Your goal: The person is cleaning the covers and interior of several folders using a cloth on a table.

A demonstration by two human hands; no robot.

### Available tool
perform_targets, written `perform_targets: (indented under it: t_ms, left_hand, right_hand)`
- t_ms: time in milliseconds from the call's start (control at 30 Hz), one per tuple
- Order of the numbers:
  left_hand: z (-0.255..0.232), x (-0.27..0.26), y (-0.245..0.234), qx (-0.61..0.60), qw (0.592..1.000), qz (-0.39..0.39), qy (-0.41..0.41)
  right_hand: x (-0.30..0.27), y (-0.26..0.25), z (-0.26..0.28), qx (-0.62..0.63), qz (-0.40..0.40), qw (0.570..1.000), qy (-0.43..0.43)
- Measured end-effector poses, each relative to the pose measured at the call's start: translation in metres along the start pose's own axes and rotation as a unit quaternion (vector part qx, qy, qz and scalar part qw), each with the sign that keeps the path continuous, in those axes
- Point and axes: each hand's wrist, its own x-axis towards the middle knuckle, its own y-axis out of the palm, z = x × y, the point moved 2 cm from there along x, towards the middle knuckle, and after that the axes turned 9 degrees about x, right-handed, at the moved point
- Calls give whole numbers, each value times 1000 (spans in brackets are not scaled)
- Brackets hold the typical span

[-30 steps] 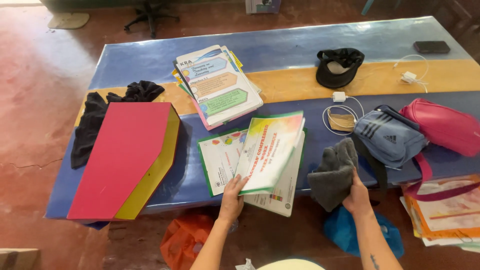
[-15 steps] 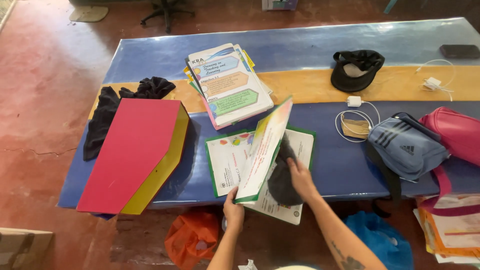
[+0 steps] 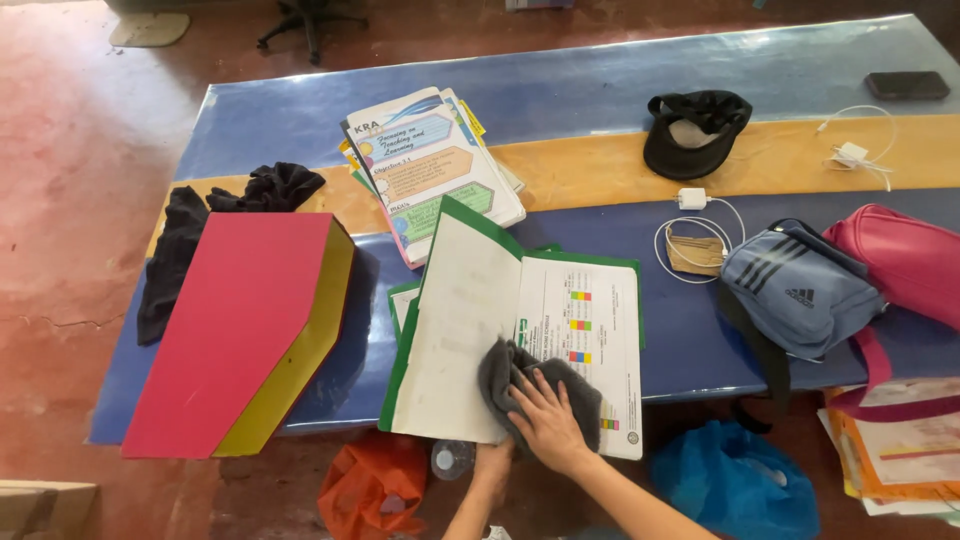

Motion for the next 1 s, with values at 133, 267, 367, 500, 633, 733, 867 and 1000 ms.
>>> perform_targets:
  t_ms: [133, 267, 367, 500, 633, 733, 867, 1000]
  left_hand:
    - [-28, -26, 2, -56, 996, 11, -74]
    - [-46, -39, 6, -122, 981, 13, -151]
    - [-99, -78, 6, -9, 975, 68, -213]
    - [-162, -118, -16, 333, 817, 333, -333]
    - [-195, -122, 29, 251, 850, 394, -242]
    - [-168, -57, 79, 302, 933, 146, 127]
    - [-141, 5, 107, 493, 733, -60, 465]
    - [-126, 20, 109, 677, 556, -123, 467]
  right_hand:
    - [2, -9, -35, -58, -79, 989, -111]
    - [41, -58, -119, -221, -136, 958, -125]
    - [79, -116, -196, -200, -188, 960, 54]
    - [129, -137, -276, -66, -285, 943, 156]
    - [131, -111, -137, -128, -303, 941, 76]
    - [120, -92, -61, -38, 52, 968, 243]
    - [112, -78, -90, -179, 11, 978, 110]
    - [119, -112, -153, -158, -110, 980, 48]
